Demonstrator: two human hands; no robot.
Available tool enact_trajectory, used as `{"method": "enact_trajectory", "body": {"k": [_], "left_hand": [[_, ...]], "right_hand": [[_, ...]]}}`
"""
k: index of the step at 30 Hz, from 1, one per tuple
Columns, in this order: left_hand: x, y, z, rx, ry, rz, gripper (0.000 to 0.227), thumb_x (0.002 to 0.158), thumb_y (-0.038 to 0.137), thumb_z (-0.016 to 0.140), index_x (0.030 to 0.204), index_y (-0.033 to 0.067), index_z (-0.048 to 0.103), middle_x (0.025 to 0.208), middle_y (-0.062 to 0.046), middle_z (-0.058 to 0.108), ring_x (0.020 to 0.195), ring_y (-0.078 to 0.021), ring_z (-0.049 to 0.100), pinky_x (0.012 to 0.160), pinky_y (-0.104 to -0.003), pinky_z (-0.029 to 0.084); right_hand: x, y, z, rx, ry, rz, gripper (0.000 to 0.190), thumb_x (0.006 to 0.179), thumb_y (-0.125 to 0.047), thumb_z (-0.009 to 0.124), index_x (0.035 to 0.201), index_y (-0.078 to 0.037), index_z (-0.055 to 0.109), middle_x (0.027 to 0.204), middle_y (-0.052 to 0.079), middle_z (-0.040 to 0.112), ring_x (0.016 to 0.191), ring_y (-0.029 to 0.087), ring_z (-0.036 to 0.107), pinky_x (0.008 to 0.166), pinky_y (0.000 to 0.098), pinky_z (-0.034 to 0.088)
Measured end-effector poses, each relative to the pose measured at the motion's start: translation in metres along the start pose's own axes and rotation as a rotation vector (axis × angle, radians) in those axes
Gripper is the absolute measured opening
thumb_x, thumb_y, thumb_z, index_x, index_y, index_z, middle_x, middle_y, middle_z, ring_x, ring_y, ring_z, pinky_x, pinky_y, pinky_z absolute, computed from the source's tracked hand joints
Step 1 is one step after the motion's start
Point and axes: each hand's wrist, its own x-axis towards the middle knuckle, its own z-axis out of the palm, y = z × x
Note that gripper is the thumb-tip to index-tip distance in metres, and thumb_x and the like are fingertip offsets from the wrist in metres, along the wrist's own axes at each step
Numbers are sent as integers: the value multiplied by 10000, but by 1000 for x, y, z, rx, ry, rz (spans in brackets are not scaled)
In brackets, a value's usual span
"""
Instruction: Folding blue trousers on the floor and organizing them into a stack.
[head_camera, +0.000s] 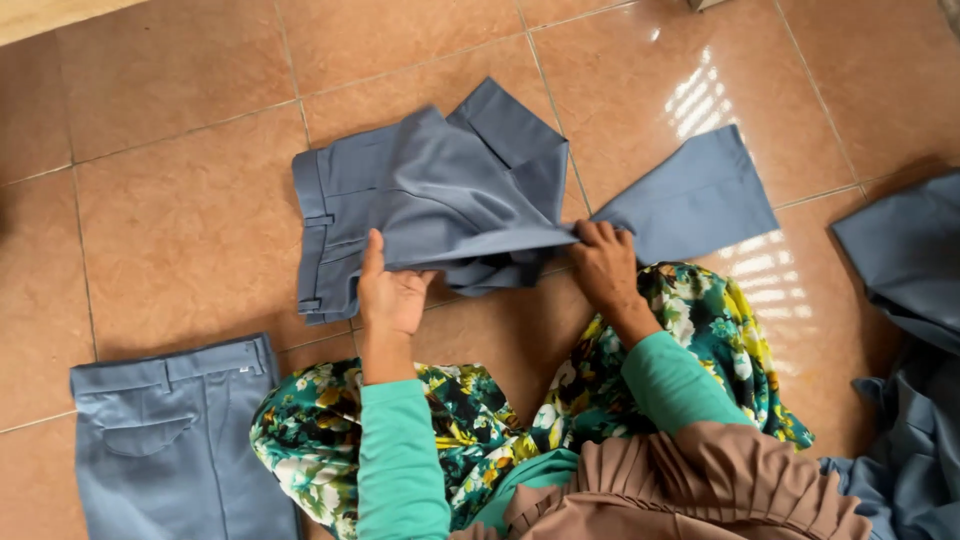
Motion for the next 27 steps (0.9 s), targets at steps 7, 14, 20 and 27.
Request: {"method": "enact_trajectory", "body": {"k": [7, 14, 20, 27], "left_hand": [[-51, 35, 27, -23, -168, 79, 507, 930, 526, 650, 1232, 123, 707, 1225, -175, 727, 1171, -424, 676, 1083, -628, 496], [-69, 72, 15, -141, -163, 218, 456, 934, 517, 634, 1170, 139, 732, 1162, -143, 755, 1046, -385, 741, 964, -599, 599], [-79, 102, -23, -76, -38, 343, 451, 910, 517, 668, 1168, 154, 738, 1172, -134, 754, 1079, -388, 731, 1014, -612, 576], [-85, 95, -34, -76, 27, 360, 505, 926, 515, 660, 1200, 93, 709, 1217, -177, 717, 1170, -437, 669, 1079, -605, 519]], "right_hand": [[42, -57, -31, -46, 163, 254, 61, 781, -62, 669, 792, -73, 610, 1331, 115, 549, 1023, 283, 555, 733, 366, 379], [22, -127, 20, 422, -486, 427, 499, 807, -279, 710, 1266, -89, 660, 1695, 151, 201, 1496, 394, 273, 1068, 641, 354], [46, -103, 77, 196, -232, 534, 195, 810, -206, 690, 916, -54, 753, 1649, 142, 311, 1346, 346, 460, 1007, 578, 391], [138, -86, 88, 59, -416, 452, 223, 836, -92, 642, 976, -88, 816, 1683, 157, 249, 1457, 394, 300, 1014, 627, 338]]}}
